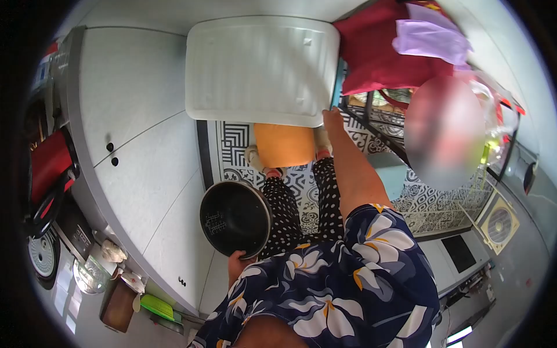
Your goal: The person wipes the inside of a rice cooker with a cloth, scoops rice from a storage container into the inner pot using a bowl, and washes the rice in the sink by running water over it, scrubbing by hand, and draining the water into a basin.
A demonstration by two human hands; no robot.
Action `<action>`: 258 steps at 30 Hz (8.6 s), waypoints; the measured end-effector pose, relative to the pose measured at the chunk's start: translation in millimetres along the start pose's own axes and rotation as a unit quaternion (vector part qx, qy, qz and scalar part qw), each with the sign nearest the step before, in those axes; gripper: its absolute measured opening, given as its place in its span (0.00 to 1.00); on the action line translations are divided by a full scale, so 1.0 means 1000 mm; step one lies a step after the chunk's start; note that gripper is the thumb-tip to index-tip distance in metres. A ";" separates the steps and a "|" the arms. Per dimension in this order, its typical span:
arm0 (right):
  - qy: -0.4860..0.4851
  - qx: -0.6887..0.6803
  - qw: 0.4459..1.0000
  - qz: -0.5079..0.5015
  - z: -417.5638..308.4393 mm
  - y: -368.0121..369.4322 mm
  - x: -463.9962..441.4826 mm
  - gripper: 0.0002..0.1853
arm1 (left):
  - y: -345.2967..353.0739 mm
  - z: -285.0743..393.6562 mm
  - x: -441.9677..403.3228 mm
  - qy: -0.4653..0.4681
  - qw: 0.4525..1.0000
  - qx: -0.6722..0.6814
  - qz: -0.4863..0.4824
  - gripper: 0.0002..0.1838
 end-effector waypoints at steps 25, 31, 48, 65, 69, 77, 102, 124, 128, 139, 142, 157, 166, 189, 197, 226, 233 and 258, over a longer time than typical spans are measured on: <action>-0.281 -0.253 0.901 -0.211 -0.218 -0.058 0.250 0.16 | -0.040 0.013 -0.015 0.021 0.992 -0.113 -0.047 0.18; -0.294 -0.244 0.902 -0.198 -0.280 0.045 0.260 0.20 | -0.020 0.014 0.003 0.265 0.825 -0.499 -0.029 0.18; -0.299 -0.168 0.871 -0.351 -0.307 0.157 0.212 0.32 | -0.004 0.004 -0.119 0.157 0.972 -0.168 -0.053 0.17; -0.042 -0.007 0.996 -0.077 -0.112 0.181 -0.105 0.33 | 0.096 0.018 -0.323 0.083 0.948 0.299 -0.073 0.34; -0.191 0.069 0.978 -0.054 -0.105 0.246 -0.174 0.41 | 0.115 0.026 -0.332 0.108 0.954 0.280 -0.005 0.34; 0.008 -0.144 0.982 -0.125 -0.153 0.283 -0.129 0.29 | 0.130 0.038 -0.322 0.122 0.963 0.236 0.039 0.36; -0.447 0.063 0.887 0.092 -0.265 0.327 -0.105 0.35 | 0.125 0.047 -0.318 0.065 0.968 0.237 0.052 0.31; -0.045 -0.122 0.841 -0.526 -0.178 0.295 -0.077 0.23 | 0.134 0.044 -0.316 0.094 0.967 0.236 0.027 0.31; -0.045 -0.136 0.851 -0.506 -0.169 0.272 -0.079 0.24 | 0.140 0.043 -0.310 0.102 0.967 0.234 0.020 0.28; -0.037 -0.159 0.915 -0.368 -0.156 0.230 -0.071 0.24 | 0.133 0.036 -0.314 0.103 0.965 0.239 0.041 0.27; -0.025 -0.176 0.916 -0.361 -0.148 0.228 -0.078 0.24 | 0.130 0.033 -0.316 0.098 0.964 0.246 0.023 0.26; -0.038 -0.195 0.928 -0.314 -0.139 0.234 -0.089 0.25 | 0.126 0.032 -0.317 0.096 0.964 0.247 0.010 0.24; -0.063 -0.186 0.927 -0.320 -0.135 0.227 -0.096 0.23 | 0.129 0.032 -0.316 0.108 0.965 0.238 0.019 0.25; 0.026 -0.314 0.873 -0.372 -0.115 0.146 -0.059 0.21 | 0.117 0.023 -0.327 0.131 0.958 0.253 -0.019 0.26; 0.024 -0.361 0.853 -0.377 -0.137 0.042 0.041 0.19 | 0.093 0.013 -0.250 0.116 0.968 0.222 -0.019 0.27; -0.281 -0.008 0.947 -0.153 -0.155 0.287 -0.112 0.30 | 0.074 -0.019 -0.251 0.013 0.991 0.130 0.014 0.34; -0.099 -0.072 0.906 -0.404 -0.155 0.286 -0.089 0.28 | 0.078 -0.018 -0.255 0.023 0.995 0.095 0.015 0.33; -0.211 -0.271 0.850 -0.399 -0.212 -0.092 0.173 0.30 | 0.150 -0.003 -0.088 0.129 0.984 0.081 -0.097 0.20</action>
Point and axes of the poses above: each hand's wrist, its own x-axis away from the middle knuckle, its own y-axis out of the palm, z = x × y, the point moved 2 cm from there along -x, towards the middle knuckle, and after that the axes turned 8 degrees about z, right-handed, at the moved point
